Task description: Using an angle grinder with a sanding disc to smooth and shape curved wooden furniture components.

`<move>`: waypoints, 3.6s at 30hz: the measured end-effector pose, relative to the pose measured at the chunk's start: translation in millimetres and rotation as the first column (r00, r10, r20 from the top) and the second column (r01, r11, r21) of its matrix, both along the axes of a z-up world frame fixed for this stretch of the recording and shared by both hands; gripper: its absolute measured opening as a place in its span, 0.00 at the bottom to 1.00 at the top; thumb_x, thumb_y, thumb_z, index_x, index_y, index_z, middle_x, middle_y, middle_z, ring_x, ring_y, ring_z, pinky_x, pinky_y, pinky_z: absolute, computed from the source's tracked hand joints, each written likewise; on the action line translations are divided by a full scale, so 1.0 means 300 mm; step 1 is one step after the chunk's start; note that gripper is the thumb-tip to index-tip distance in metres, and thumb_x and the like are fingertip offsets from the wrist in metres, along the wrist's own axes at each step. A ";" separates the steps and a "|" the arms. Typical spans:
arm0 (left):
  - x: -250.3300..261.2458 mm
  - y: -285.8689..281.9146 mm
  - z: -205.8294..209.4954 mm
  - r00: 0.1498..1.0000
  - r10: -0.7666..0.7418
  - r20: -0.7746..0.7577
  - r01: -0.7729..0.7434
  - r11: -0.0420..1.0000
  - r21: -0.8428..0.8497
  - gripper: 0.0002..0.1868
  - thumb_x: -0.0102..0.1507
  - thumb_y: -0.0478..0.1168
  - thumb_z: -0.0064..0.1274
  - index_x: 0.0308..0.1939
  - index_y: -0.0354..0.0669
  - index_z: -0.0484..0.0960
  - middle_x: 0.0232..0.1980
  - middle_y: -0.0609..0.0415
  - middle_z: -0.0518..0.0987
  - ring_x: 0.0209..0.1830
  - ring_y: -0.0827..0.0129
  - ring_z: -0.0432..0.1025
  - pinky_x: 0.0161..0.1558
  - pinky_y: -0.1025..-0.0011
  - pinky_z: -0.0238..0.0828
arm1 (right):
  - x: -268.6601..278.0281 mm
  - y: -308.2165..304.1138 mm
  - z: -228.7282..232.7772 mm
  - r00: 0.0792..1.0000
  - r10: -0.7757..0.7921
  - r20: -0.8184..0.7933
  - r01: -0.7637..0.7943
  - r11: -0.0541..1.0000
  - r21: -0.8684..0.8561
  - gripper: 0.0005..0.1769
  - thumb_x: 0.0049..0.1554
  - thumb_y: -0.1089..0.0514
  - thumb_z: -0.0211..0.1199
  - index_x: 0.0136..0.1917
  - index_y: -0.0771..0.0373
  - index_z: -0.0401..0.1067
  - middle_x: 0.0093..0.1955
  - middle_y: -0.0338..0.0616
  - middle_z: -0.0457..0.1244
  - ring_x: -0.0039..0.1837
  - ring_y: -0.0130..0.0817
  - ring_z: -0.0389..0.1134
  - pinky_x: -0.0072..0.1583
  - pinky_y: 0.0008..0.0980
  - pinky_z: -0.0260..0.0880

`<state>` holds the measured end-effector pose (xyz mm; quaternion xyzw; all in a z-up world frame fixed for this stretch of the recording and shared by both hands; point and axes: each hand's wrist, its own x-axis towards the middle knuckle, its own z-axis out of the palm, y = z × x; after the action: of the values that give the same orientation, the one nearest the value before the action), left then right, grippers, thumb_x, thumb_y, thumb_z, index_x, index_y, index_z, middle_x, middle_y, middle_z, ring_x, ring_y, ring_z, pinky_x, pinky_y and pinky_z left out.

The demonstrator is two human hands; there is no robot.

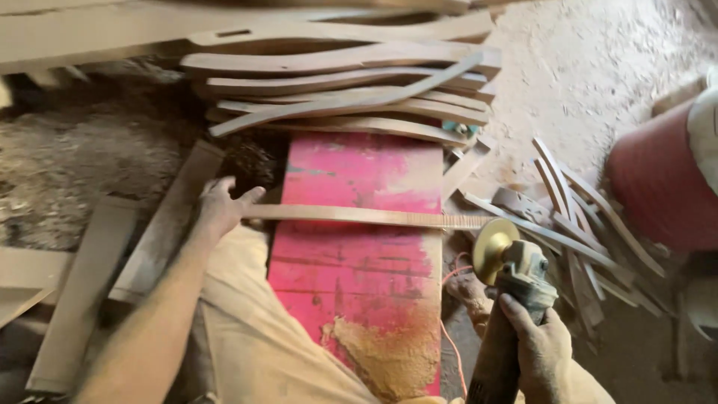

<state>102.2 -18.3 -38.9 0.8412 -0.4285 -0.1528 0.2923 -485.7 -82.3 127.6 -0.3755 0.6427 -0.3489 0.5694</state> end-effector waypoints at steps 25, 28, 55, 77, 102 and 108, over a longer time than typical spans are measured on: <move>-0.376 0.162 0.436 0.790 -0.603 0.111 0.362 0.606 0.708 0.26 0.60 0.61 0.56 0.50 0.50 0.68 0.31 0.54 0.75 0.32 0.61 0.79 0.35 0.60 0.81 | 0.455 -0.053 0.111 0.521 0.595 -0.613 -0.532 0.787 0.311 0.42 0.41 0.37 0.77 0.63 0.57 0.70 0.43 0.56 0.72 0.49 0.51 0.76 0.51 0.46 0.73; -0.376 0.179 0.424 0.780 -0.589 0.210 0.348 0.688 0.637 0.25 0.59 0.59 0.58 0.49 0.49 0.68 0.30 0.53 0.76 0.31 0.59 0.79 0.33 0.59 0.79 | 0.465 -0.067 0.092 0.472 0.633 -0.613 -0.548 0.756 0.359 0.41 0.42 0.36 0.74 0.62 0.57 0.70 0.42 0.57 0.72 0.50 0.53 0.75 0.51 0.47 0.72; -0.356 0.202 0.389 0.756 -0.638 0.143 0.318 0.550 0.772 0.26 0.58 0.58 0.58 0.52 0.53 0.68 0.35 0.59 0.75 0.37 0.68 0.79 0.41 0.64 0.82 | 0.299 -0.279 -0.020 0.396 0.591 -0.703 -0.410 0.799 0.441 0.38 0.45 0.35 0.70 0.60 0.59 0.68 0.49 0.53 0.72 0.51 0.50 0.76 0.55 0.45 0.75; -0.346 0.234 0.359 0.705 -0.691 0.160 0.303 0.497 0.813 0.30 0.58 0.60 0.59 0.54 0.50 0.67 0.37 0.62 0.74 0.38 0.73 0.79 0.41 0.70 0.82 | 0.265 -0.278 -0.034 0.381 0.563 -0.733 -0.404 0.815 0.415 0.39 0.45 0.35 0.69 0.62 0.57 0.67 0.48 0.57 0.73 0.51 0.52 0.76 0.56 0.46 0.74; -0.369 0.201 0.404 0.744 -0.636 0.206 0.341 0.625 0.702 0.27 0.57 0.56 0.59 0.53 0.50 0.69 0.33 0.57 0.74 0.35 0.66 0.79 0.38 0.66 0.81 | 0.207 -0.352 0.003 0.411 0.441 -0.798 -0.318 0.889 0.328 0.36 0.46 0.35 0.71 0.60 0.60 0.72 0.51 0.55 0.72 0.54 0.50 0.75 0.57 0.45 0.72; -0.382 0.181 0.427 0.786 -0.591 0.181 0.330 0.649 0.686 0.25 0.57 0.57 0.58 0.50 0.51 0.68 0.33 0.56 0.75 0.36 0.61 0.79 0.38 0.59 0.80 | 0.258 -0.290 0.007 0.423 0.471 -0.774 -0.367 0.870 0.329 0.37 0.46 0.35 0.72 0.60 0.60 0.73 0.49 0.56 0.72 0.53 0.49 0.75 0.56 0.46 0.72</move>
<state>-12.5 35.9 89.3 0.7605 -0.6059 -0.1852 -0.1423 -408.2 -169.2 129.8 -0.6112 0.7375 0.0621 0.2806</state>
